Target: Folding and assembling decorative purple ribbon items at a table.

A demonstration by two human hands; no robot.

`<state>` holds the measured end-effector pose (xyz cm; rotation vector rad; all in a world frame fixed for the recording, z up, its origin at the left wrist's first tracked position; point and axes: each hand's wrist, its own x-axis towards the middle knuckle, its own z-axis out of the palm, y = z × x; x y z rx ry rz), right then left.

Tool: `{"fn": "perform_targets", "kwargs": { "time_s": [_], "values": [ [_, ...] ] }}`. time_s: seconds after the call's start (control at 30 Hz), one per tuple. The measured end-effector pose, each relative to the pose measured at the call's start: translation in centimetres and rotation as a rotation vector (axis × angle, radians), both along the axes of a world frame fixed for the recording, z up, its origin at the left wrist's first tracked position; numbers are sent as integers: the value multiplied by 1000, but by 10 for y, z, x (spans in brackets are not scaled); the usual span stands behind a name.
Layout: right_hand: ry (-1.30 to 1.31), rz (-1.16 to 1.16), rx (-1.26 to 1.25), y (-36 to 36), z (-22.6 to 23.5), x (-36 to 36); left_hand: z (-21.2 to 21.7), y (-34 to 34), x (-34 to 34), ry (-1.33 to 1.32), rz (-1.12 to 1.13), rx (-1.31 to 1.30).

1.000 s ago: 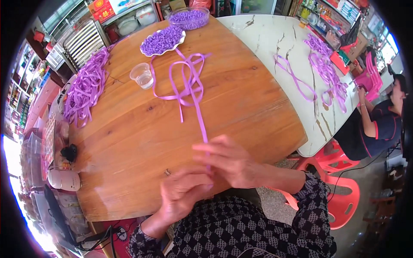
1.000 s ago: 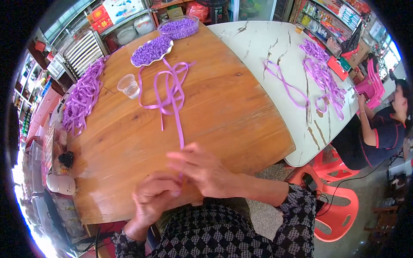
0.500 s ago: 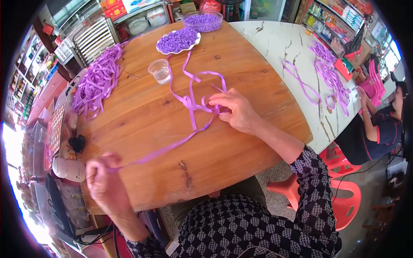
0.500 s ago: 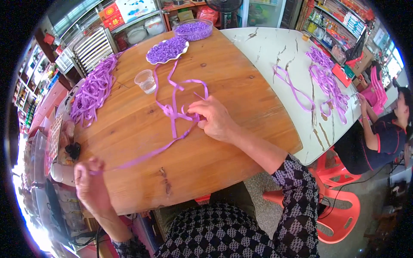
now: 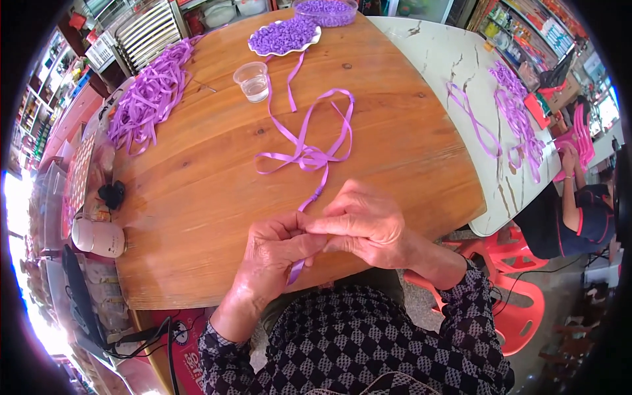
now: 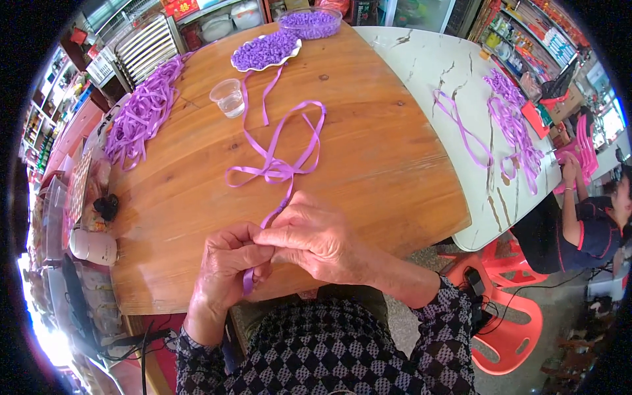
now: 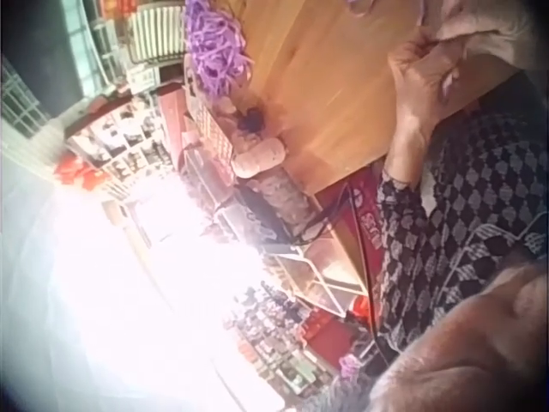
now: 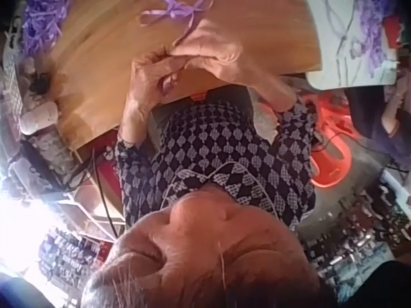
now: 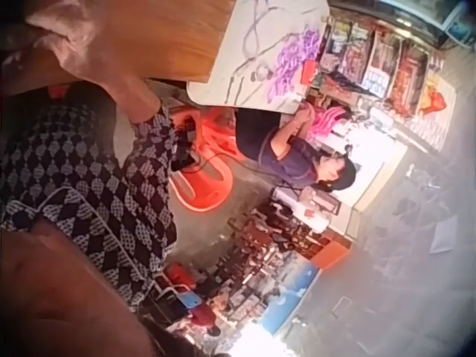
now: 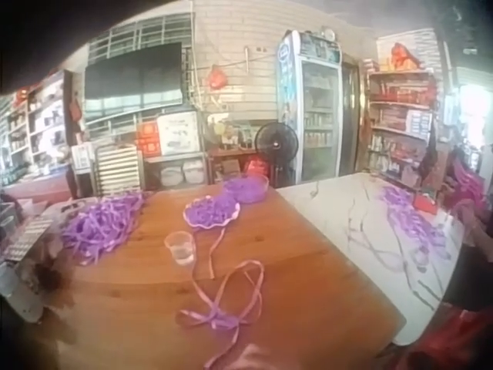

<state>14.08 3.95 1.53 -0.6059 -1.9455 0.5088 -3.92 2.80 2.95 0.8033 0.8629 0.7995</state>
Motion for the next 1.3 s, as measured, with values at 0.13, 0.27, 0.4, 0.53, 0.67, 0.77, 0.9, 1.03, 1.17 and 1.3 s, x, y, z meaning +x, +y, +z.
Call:
{"fn": "perform_targets", "kwargs": {
  "time_s": [0.13,0.27,0.4,0.53,0.67,0.77,0.9,1.03,1.17,1.3],
  "values": [
    [-3,-24,-26,-5,-8,6,2,2,4,-116,-127,-135],
    [57,-173,-70,-9,-15,10,6,3,3,-135,-225,-281],
    [165,-331,-286,-11,-24,23,-8,-2,-5,82,-214,-135],
    [-35,-505,-48,-8,-27,35,-19,0,-13,-8,-112,-88],
    [-300,-274,143,-29,-41,21,-20,10,3,-217,72,-53],
    [-303,-262,255,-39,-28,5,-27,0,16,-137,22,75],
    [-189,-407,240,-22,-16,8,-33,-8,9,14,-238,33],
    [7,-312,-156,-23,-30,3,-38,-7,14,43,-181,77],
    [249,-336,-446,-33,-39,-13,-30,-13,22,218,-131,158],
    [389,-378,-572,-36,-34,-24,-43,-20,21,378,55,369]
  ]
}}
